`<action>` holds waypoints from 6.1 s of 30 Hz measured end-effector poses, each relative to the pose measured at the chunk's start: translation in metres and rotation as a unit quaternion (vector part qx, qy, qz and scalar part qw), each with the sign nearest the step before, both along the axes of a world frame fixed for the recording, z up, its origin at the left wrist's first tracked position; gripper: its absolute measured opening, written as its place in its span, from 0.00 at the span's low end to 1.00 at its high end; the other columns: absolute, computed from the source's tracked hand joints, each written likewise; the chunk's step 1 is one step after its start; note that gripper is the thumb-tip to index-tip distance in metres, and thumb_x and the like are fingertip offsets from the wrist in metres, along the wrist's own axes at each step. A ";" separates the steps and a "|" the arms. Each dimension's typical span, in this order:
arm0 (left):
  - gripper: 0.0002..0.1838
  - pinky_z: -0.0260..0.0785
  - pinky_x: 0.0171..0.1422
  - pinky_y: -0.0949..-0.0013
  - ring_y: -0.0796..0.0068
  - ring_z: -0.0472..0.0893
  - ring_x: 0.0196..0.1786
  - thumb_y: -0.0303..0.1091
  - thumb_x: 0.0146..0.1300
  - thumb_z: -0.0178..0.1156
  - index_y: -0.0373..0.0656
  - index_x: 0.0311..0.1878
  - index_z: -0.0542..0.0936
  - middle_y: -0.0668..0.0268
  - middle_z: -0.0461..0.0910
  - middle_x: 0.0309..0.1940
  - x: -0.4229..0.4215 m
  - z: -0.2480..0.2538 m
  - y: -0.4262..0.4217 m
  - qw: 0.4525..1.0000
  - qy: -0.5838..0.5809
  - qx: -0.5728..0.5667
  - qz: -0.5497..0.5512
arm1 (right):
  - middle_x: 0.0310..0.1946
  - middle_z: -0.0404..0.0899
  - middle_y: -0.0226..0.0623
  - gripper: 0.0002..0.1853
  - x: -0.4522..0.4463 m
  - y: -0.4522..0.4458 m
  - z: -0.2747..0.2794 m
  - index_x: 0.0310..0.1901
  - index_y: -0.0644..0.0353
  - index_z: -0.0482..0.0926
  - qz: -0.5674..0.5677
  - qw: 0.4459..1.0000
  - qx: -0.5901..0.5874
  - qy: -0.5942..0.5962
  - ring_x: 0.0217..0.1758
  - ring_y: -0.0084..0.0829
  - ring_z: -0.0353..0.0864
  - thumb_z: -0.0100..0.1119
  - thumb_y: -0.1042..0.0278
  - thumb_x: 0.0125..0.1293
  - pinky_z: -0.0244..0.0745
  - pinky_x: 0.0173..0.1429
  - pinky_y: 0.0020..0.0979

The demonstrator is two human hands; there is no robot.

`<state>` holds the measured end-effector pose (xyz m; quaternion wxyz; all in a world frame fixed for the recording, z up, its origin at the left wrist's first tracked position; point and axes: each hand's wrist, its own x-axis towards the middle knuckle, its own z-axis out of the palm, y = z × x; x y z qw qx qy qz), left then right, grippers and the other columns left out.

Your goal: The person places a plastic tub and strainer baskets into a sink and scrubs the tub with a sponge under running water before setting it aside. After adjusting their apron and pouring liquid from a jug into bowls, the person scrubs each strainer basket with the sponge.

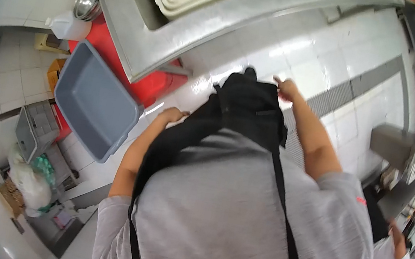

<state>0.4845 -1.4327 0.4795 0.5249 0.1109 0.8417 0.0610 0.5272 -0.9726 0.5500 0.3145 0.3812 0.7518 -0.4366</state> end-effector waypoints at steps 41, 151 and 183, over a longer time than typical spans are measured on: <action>0.11 0.66 0.40 0.65 0.61 0.75 0.36 0.40 0.45 0.63 0.42 0.24 0.80 0.60 0.74 0.28 -0.059 0.237 0.117 0.886 0.241 0.393 0.050 | 0.27 0.76 0.29 0.10 0.030 -0.026 0.126 0.32 0.61 0.79 0.156 0.958 -0.055 0.233 0.31 0.20 0.70 0.59 0.62 0.55 0.67 0.36 0.24; 0.03 0.55 0.57 0.46 0.65 0.67 0.52 0.32 0.39 0.65 0.51 0.21 0.80 0.67 0.71 0.41 -0.057 0.248 0.206 0.847 0.294 0.238 -0.373 | 0.19 0.76 0.41 0.10 0.030 -0.042 0.196 0.26 0.64 0.77 0.184 0.963 0.026 0.195 0.24 0.35 0.76 0.60 0.66 0.44 0.70 0.31 0.31; 0.08 0.65 0.34 0.75 0.79 0.73 0.29 0.33 0.55 0.58 0.38 0.34 0.80 0.67 0.76 0.26 -0.113 0.255 0.190 0.921 0.065 0.371 0.097 | 0.36 0.70 0.34 0.12 -0.123 -0.033 0.196 0.37 0.57 0.79 0.472 0.803 -0.183 0.315 0.38 0.32 0.72 0.51 0.81 0.52 0.68 0.42 0.28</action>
